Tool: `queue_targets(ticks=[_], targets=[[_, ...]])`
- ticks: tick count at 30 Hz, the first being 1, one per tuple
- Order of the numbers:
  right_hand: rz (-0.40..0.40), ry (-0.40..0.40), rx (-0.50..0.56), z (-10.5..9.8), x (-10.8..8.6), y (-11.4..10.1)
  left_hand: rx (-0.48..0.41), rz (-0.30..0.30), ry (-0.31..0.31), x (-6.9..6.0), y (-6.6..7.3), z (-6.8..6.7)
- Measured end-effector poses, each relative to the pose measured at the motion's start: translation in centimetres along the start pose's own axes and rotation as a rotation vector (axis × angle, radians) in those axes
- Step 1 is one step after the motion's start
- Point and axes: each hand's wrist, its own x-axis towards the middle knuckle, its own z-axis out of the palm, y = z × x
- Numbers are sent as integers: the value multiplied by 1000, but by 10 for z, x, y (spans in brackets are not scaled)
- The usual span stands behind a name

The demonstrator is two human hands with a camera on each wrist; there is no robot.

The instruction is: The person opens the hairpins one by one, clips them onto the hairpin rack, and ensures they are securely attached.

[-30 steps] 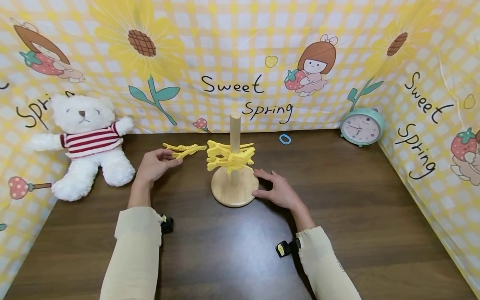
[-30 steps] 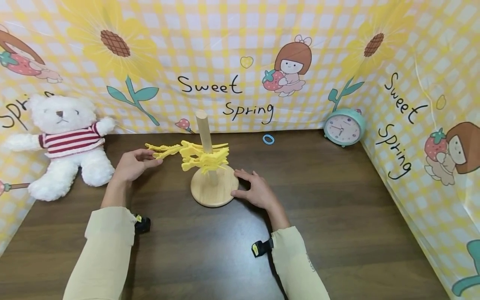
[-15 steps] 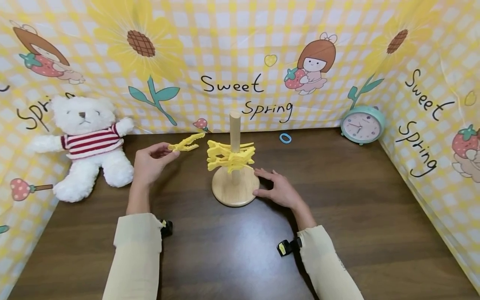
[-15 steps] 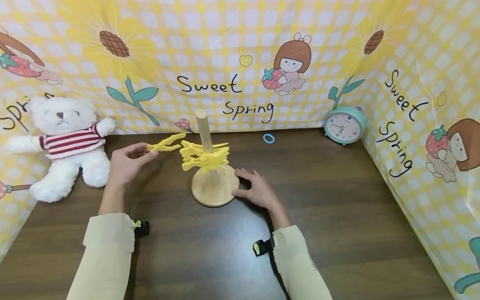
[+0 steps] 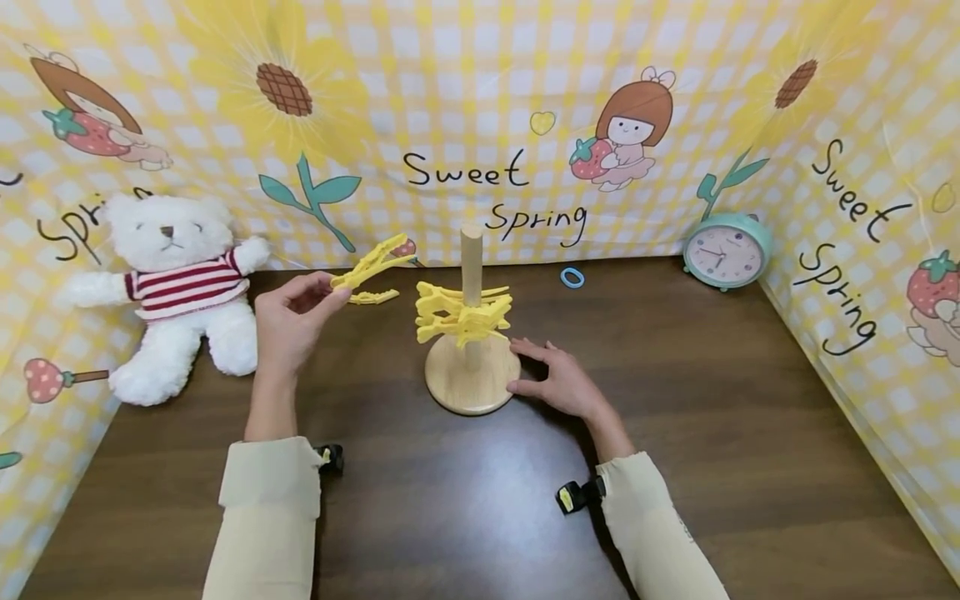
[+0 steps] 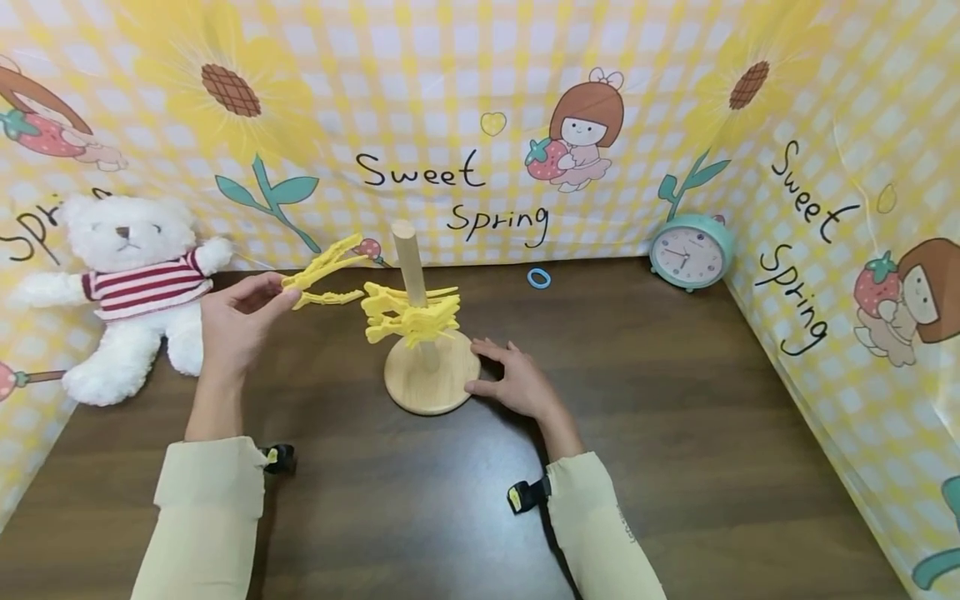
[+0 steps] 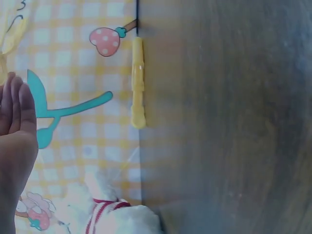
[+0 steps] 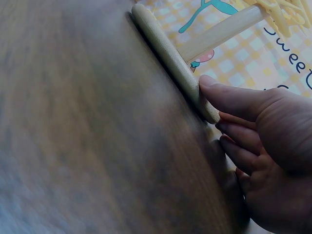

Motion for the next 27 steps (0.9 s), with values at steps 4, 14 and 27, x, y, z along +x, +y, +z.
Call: queue_targets(ticks=[4, 14, 27], targets=[[1, -10, 17, 5, 0, -1, -14, 63, -13, -6, 8, -1], [5, 1, 7, 2, 1, 0, -66, 202, -113, -8, 25, 15], [2, 10, 23, 2, -1, 0, -98, 234, -219, -12, 44, 29]])
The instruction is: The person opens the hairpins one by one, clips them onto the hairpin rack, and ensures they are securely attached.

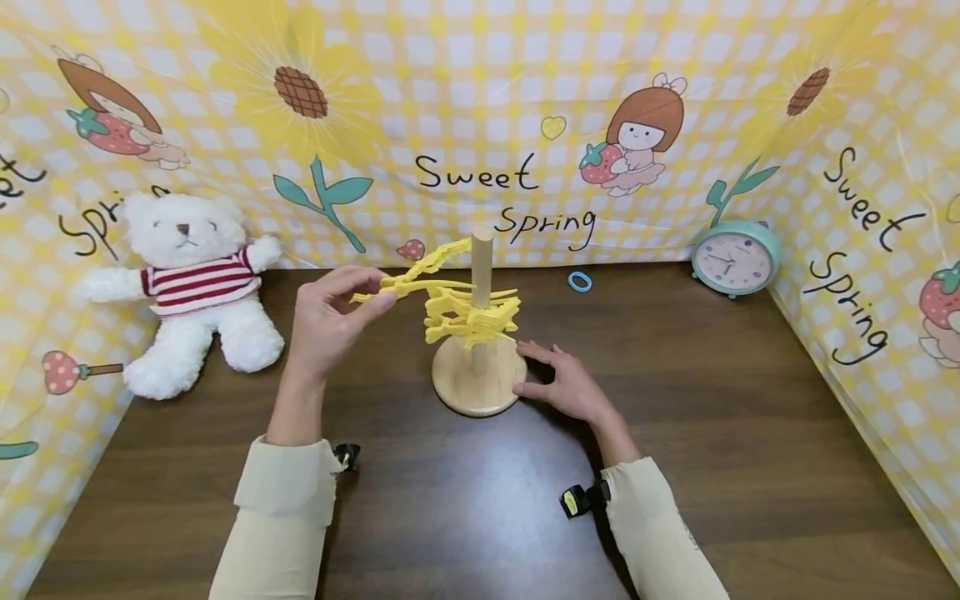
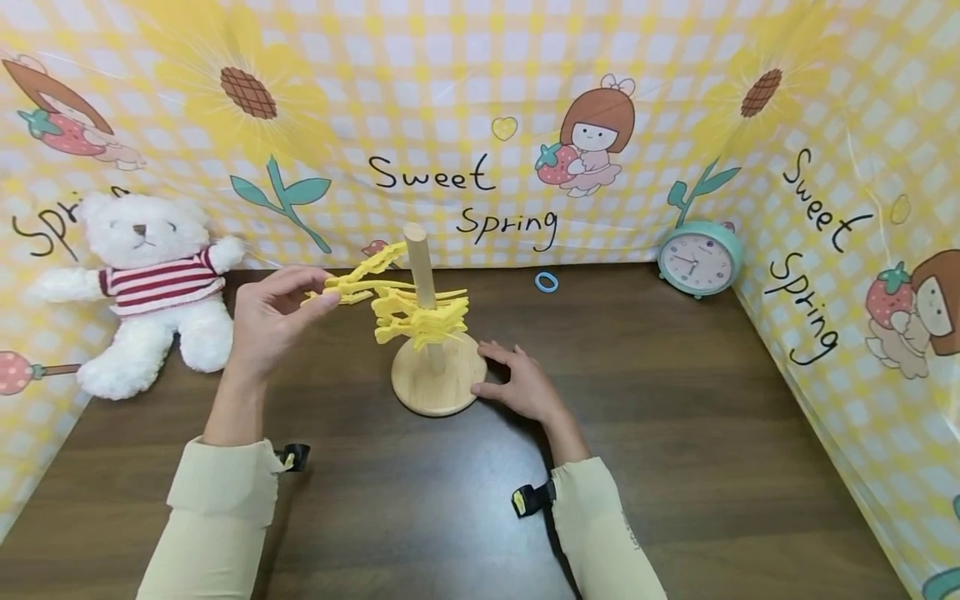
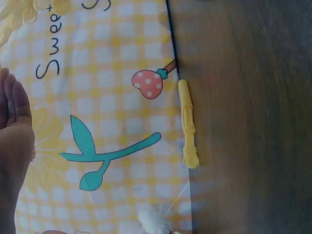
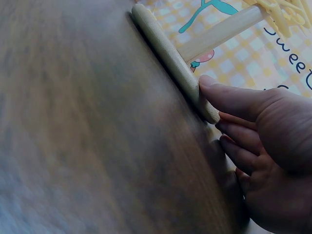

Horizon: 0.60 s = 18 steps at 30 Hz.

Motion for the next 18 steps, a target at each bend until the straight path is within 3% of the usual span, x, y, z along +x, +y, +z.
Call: queue_targets(ticks=[12, 18], targets=[[-4, -4, -9, -4, 0, 1, 11, 54, -114, 3, 5, 16], [-8, -11, -12, -3, 0, 0, 19, 63, -137, 2, 4, 26]])
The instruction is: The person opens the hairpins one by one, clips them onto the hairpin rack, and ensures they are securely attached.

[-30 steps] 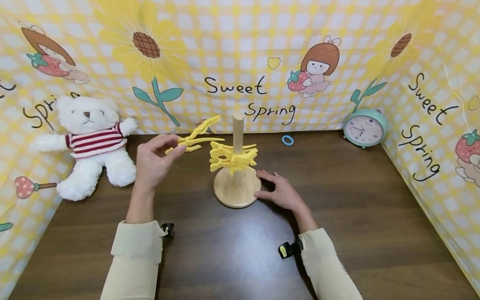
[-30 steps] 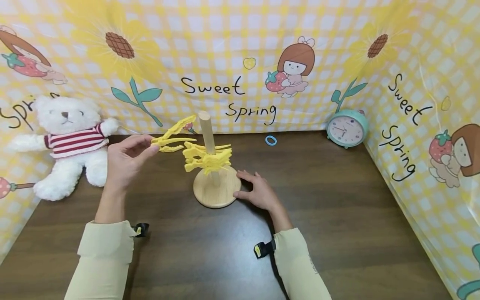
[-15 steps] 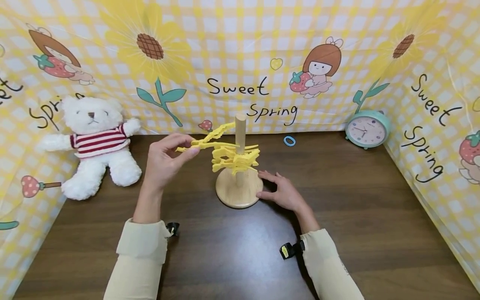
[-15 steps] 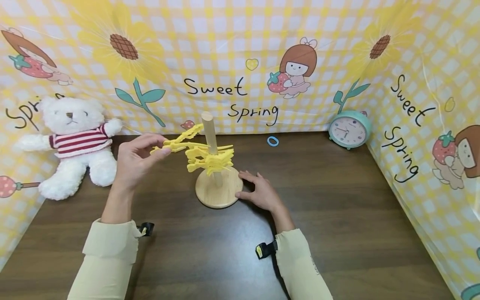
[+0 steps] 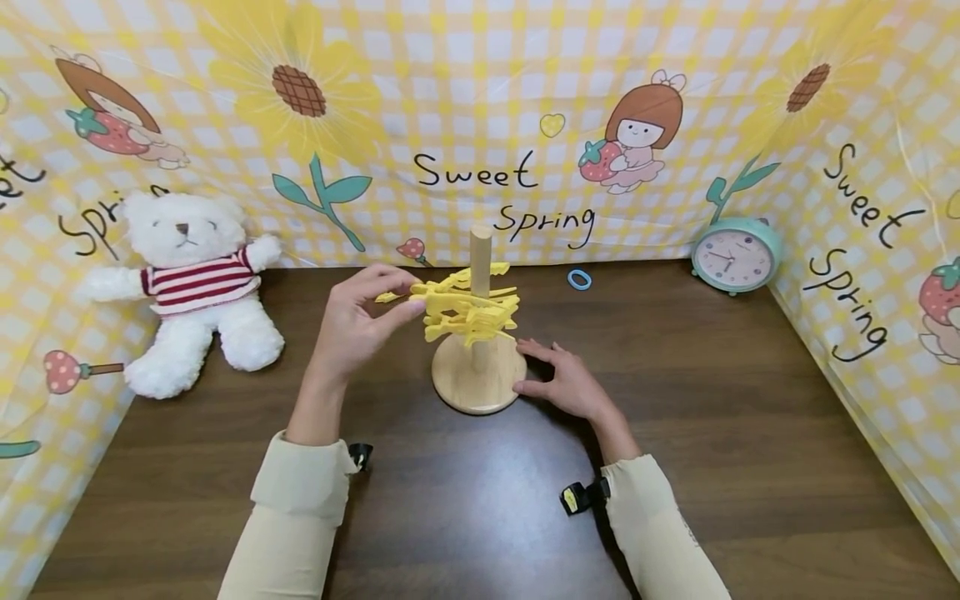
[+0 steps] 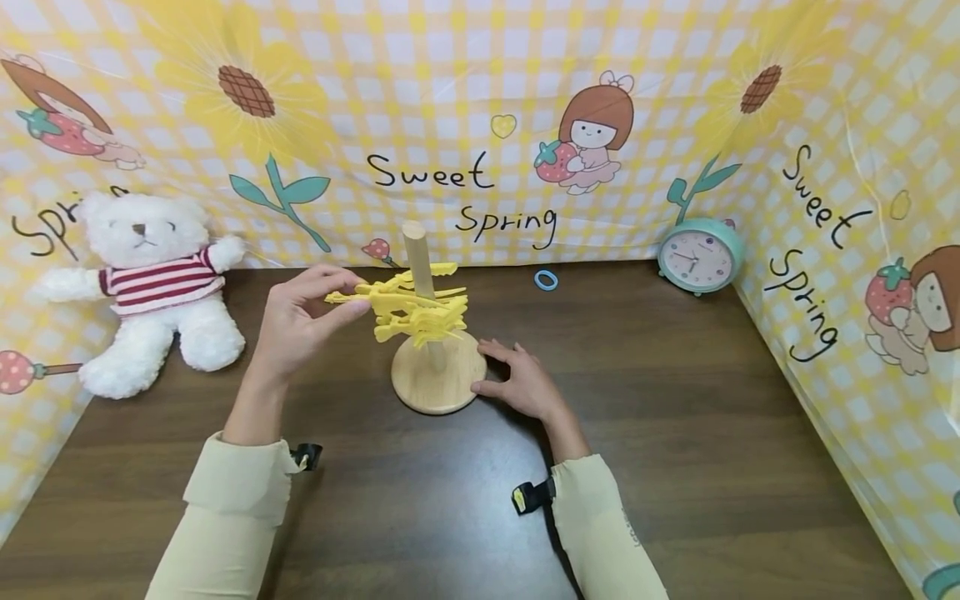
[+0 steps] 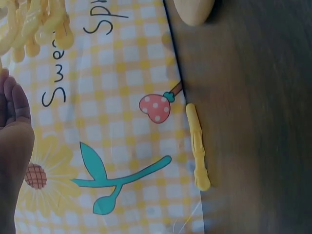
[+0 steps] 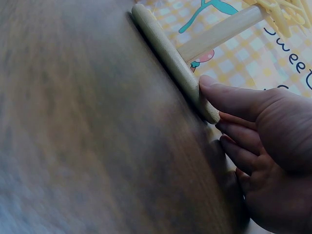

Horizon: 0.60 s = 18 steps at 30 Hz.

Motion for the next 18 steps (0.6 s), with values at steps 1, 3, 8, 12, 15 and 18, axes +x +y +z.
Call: queue_targets(ticks=[1, 3, 8, 12, 15, 18], targets=[[-1, 0, -1, 0, 0, 0, 1, 0, 1, 0, 0, 2], [-5, 2, 0, 0, 0, -1, 4, -2, 1, 0, 1, 4], [-9, 4, 0, 0, 0, -1, 13, -5, -5, 1, 1, 8], [-11, 3, 1, 1, 1, -1, 20, 2, -17, 1, 2, 8], [-6, 5, 2, 1, 1, -2, 26, 0, -31, 2, 3, 8], [0, 6, 2, 2, 1, -3, 28, -6, -48, 3, 4, 8]])
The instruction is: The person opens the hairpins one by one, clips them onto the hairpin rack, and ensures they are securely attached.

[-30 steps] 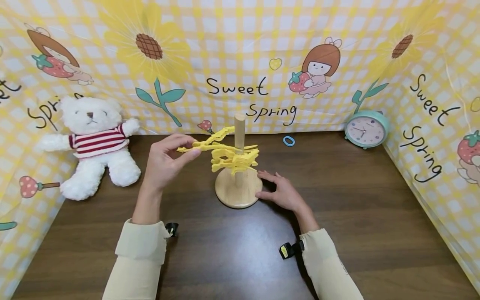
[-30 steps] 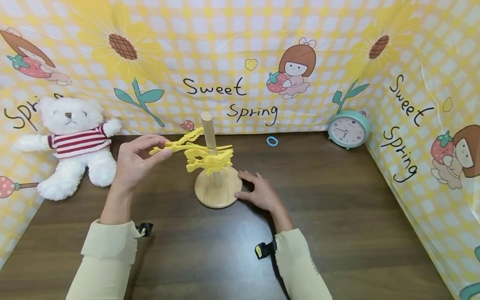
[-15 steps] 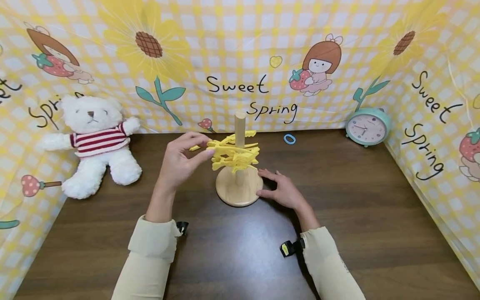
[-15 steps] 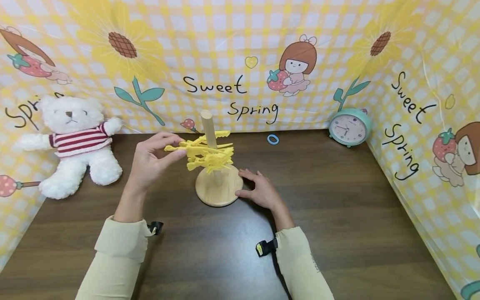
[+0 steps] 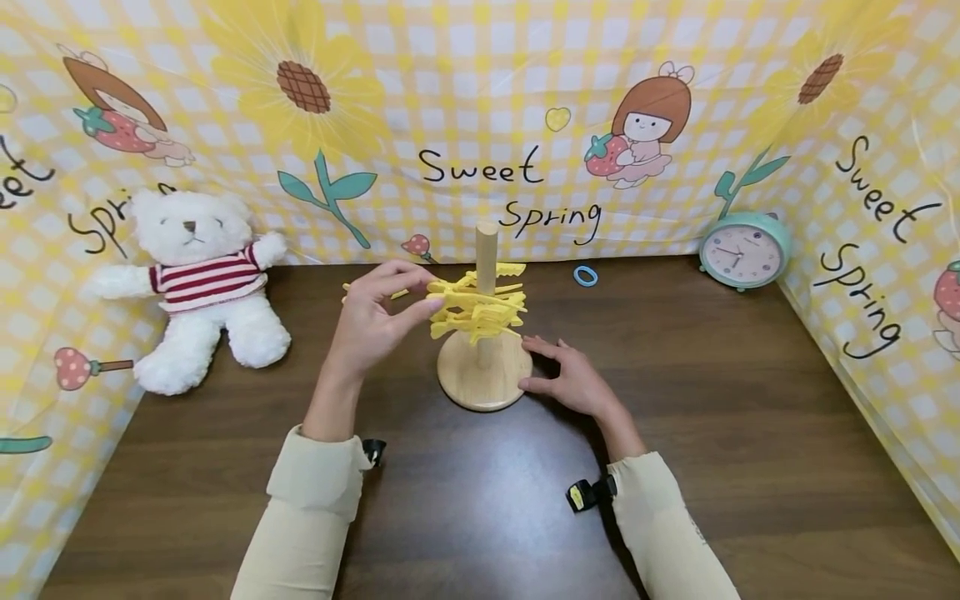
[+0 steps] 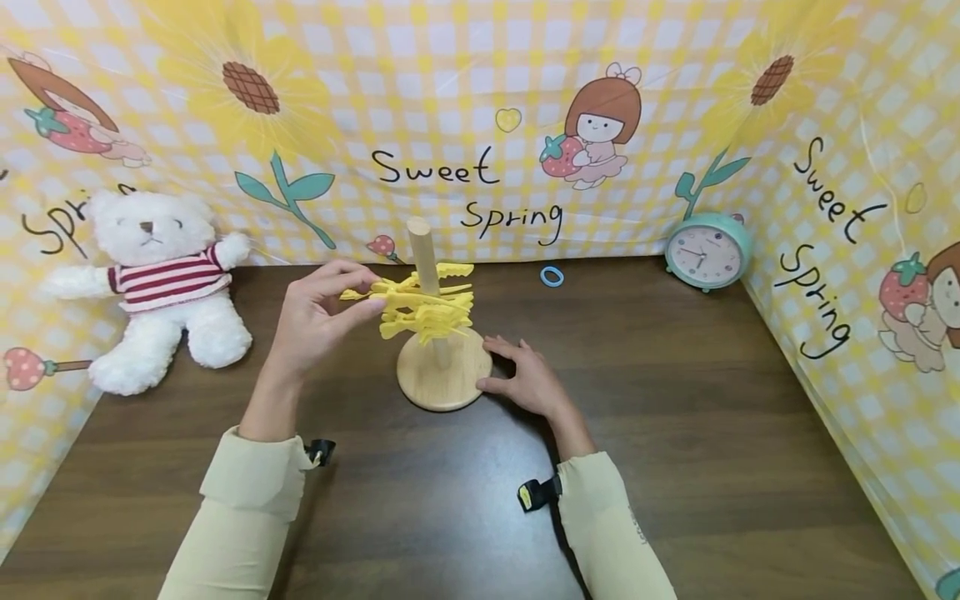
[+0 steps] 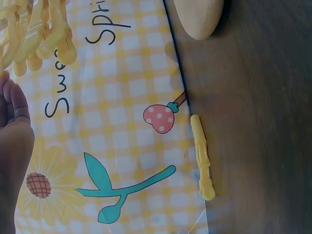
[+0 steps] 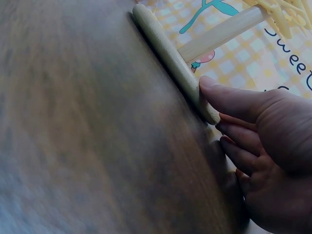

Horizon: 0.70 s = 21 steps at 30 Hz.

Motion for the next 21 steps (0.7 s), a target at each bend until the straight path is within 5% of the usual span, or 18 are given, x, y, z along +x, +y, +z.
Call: queue_targets(ticks=[12, 21], targets=[[14, -10, -8, -1, 0, -1, 24, 11, -46, 1, -1, 3], [13, -1, 7, -2, 0, 1, 15, -60, -33, -1, -3, 0]])
